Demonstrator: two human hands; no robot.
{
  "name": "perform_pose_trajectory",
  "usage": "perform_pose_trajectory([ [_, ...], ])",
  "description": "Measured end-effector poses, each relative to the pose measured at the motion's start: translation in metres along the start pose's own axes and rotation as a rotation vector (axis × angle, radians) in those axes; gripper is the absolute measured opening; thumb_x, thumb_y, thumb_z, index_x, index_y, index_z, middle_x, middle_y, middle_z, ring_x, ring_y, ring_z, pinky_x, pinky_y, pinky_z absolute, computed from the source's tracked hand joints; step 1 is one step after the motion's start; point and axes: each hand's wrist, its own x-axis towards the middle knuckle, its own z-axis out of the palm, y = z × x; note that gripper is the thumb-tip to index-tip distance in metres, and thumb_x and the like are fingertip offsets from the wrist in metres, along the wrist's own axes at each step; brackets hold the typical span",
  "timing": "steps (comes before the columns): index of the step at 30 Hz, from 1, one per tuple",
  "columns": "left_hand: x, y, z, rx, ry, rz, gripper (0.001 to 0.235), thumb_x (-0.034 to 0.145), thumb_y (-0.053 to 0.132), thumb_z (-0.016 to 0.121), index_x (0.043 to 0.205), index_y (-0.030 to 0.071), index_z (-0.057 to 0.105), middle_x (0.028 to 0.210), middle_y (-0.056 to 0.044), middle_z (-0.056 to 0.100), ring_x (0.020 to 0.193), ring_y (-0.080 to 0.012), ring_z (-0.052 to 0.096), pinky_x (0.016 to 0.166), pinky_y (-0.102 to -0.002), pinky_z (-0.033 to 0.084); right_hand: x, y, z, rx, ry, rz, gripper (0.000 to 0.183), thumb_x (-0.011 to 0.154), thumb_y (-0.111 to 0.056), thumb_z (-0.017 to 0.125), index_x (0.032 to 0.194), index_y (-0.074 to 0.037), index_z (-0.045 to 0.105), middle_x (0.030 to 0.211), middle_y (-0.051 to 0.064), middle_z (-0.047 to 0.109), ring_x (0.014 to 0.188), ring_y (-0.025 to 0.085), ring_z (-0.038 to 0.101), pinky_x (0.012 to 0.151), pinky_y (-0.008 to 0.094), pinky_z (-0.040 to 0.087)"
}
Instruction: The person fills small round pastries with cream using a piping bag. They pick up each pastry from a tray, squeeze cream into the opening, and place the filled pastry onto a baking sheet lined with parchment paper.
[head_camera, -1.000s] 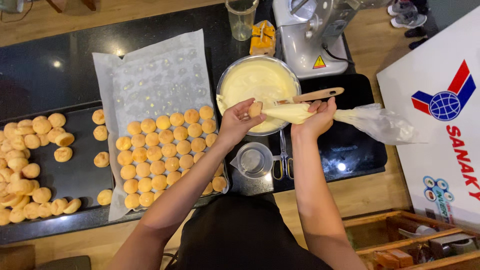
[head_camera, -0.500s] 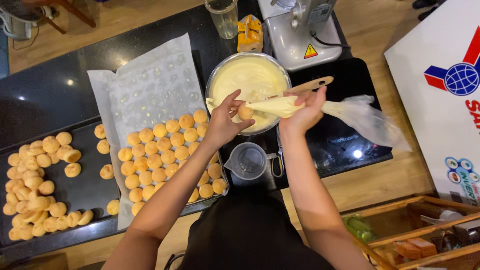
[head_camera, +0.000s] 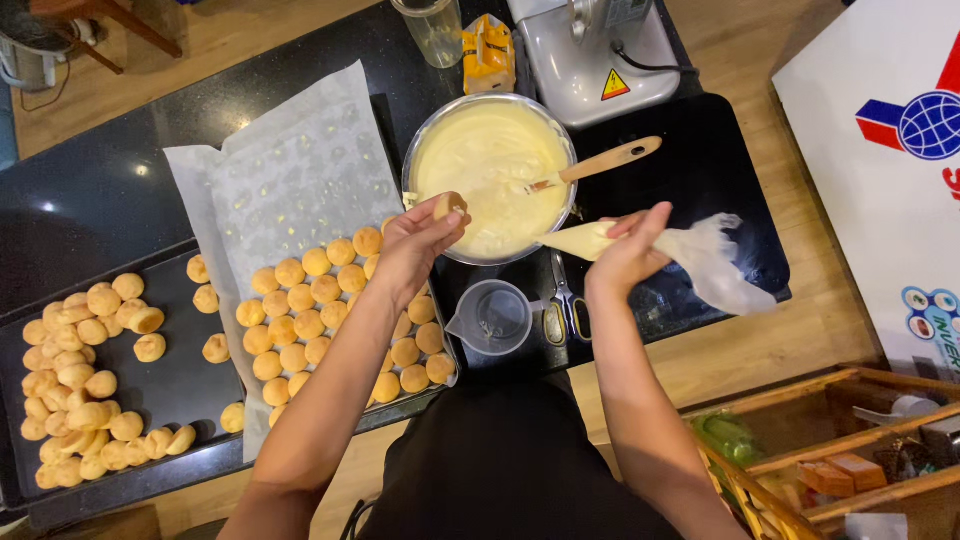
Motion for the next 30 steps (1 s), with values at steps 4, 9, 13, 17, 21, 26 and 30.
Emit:
perform_pose_trajectory([
  [4, 0.0, -0.004, -0.001, -0.122, -0.009, -0.025, 0.033, 0.093, 0.012, 0.074, 0.124, 0.002, 0.069, 0.116, -0.007, 0.073, 0.107, -0.0172, 0.07, 0.096, -0.036, 0.058, 0.009, -0.023, 0.008, 0.286, 0.111, 0.149, 0.041, 0.105, -0.037, 0.055, 0.071, -0.017, 0.041, 0.057, 0.003, 0.042, 0.054, 0.021, 0.049, 0.059, 0.039, 0.052],
  [9, 0.0, -0.018, 0.012, -0.221, -0.032, 0.036, 0.032, 0.093, 0.009, 0.075, 0.123, 0.005, 0.068, 0.117, -0.006, 0.072, 0.107, -0.0162, 0.068, 0.097, -0.036, 0.057, 0.004, -0.04, 0.036, 0.588, 0.048, 0.389, 0.052, 0.104, -0.04, 0.051, 0.063, -0.016, 0.03, 0.057, 0.003, 0.039, 0.058, 0.024, 0.046, 0.065, 0.044, 0.05],
  [13, -0.001, -0.026, 0.027, -0.252, -0.017, 0.069, 0.035, 0.092, 0.007, 0.075, 0.125, 0.005, 0.065, 0.117, -0.007, 0.072, 0.107, -0.017, 0.069, 0.097, -0.036, 0.057, -0.014, -0.03, 0.052, 0.611, 0.039, 0.482, 0.051, 0.103, -0.04, 0.05, 0.064, -0.016, 0.03, 0.059, 0.002, 0.038, 0.06, 0.024, 0.047, 0.072, 0.044, 0.051],
  [17, -0.006, -0.029, 0.034, -0.301, -0.015, 0.06, 0.037, 0.091, 0.005, 0.075, 0.126, 0.004, 0.064, 0.117, -0.006, 0.072, 0.108, -0.0173, 0.069, 0.098, -0.036, 0.057, -0.024, -0.012, 0.054, 0.548, 0.101, 0.42, 0.054, 0.105, -0.041, 0.052, 0.064, -0.016, 0.03, 0.063, 0.002, 0.041, 0.063, 0.022, 0.049, 0.073, 0.041, 0.048],
  [21, -0.011, -0.03, 0.03, -0.286, 0.009, 0.036, 0.036, 0.092, 0.005, 0.074, 0.126, 0.004, 0.063, 0.115, -0.007, 0.072, 0.108, -0.0178, 0.069, 0.097, -0.037, 0.058, -0.013, 0.009, 0.036, 0.443, 0.172, 0.3, 0.053, 0.101, -0.043, 0.054, 0.061, -0.014, 0.035, 0.062, 0.004, 0.044, 0.062, 0.025, 0.057, 0.071, 0.042, 0.053],
  [26, -0.025, -0.021, -0.004, -0.225, 0.056, 0.063, 0.038, 0.09, 0.003, 0.074, 0.127, 0.005, 0.064, 0.114, -0.006, 0.072, 0.106, -0.0183, 0.07, 0.092, -0.036, 0.058, 0.002, 0.037, 0.002, 0.062, 0.26, 0.107, 0.05, 0.101, -0.043, 0.064, 0.067, -0.015, 0.04, 0.058, 0.002, 0.044, 0.054, 0.018, 0.051, 0.057, 0.036, 0.051],
  [30, -0.031, -0.009, -0.08, -0.084, 0.186, 0.103, 0.04, 0.086, 0.007, 0.08, 0.123, 0.007, 0.065, 0.11, -0.004, 0.072, 0.101, -0.0161, 0.07, 0.085, -0.034, 0.059, 0.019, 0.041, -0.031, -0.142, 0.103, -0.129, 0.045, 0.108, -0.051, 0.058, 0.087, -0.013, 0.049, 0.071, -0.002, 0.044, 0.067, 0.013, 0.046, 0.065, 0.03, 0.044],
])
